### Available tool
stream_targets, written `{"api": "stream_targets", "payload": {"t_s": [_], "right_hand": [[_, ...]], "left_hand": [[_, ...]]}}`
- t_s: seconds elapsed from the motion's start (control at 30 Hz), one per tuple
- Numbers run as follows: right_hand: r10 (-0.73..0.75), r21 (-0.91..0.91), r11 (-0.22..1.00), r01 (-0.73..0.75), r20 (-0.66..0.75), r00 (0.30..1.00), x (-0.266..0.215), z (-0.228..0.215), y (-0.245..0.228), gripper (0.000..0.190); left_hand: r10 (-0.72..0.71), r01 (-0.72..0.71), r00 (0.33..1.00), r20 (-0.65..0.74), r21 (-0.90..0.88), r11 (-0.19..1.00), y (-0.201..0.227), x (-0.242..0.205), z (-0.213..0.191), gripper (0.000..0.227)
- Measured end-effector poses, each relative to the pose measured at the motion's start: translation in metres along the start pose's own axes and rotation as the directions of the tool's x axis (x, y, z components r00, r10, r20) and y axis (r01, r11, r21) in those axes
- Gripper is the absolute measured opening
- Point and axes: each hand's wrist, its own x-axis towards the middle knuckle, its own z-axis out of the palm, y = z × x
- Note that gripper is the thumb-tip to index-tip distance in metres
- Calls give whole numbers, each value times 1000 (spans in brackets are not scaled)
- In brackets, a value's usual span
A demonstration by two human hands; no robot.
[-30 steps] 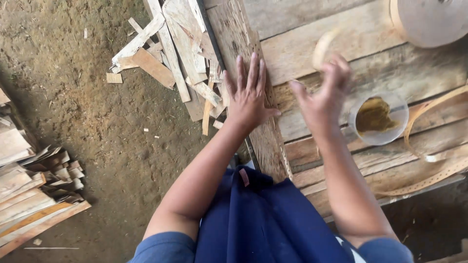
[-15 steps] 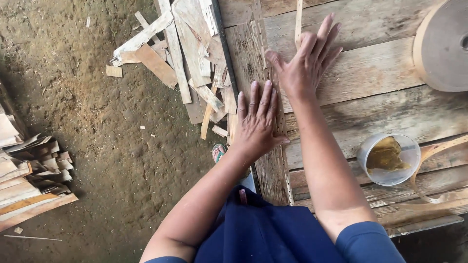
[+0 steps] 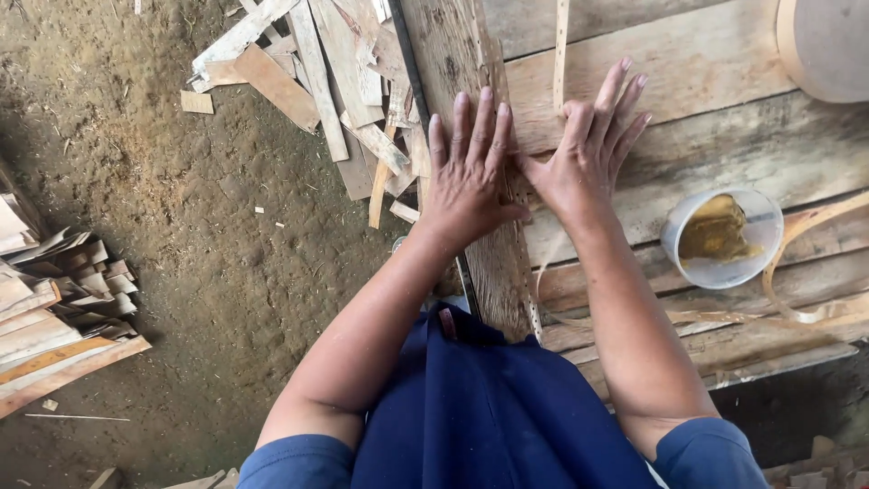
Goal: The person repeatedly picks up thin wooden strips with perforations, rubs them against a wooden workbench to smooth the surface, and places them back on the bench. A small container with a brown substance is present but not used during the clip.
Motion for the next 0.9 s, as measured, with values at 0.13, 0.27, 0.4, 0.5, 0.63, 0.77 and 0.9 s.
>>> {"api": "stream_targets", "payload": {"t_s": [0.13,0.27,0.4,0.5,0.63,0.77,0.9], "right_hand": [[19,35,999,-21,57,998,-27,0,12,99],[-59,-35,998,58,-31,998,-52,4,23,107],[-94,-2,996,95,-80,992,-74,-3,21,104],[-96,11,995,98,-125,987,-96,-6,22,101],[-15,104,994,19,-40,999,-116,-43,8,83],[62,533,845,39,-171,983,-133,-115,-3,32],[234,753,658,-15,-185,954,-139,-164,23,21]], "left_hand": [[2,-3,1000,21,53,999,1,0,-7,149],[67,-68,995,70,10,998,-5,-1,-6,153],[136,-124,990,43,-219,968,-12,-6,-9,136],[91,-142,980,-176,-301,943,-16,-9,7,101],[-123,-166,932,-342,-700,695,37,-32,21,62],[12,-155,988,-155,-985,76,98,-57,48,70],[360,29,933,4,-998,-64,159,-69,78,19]]}}
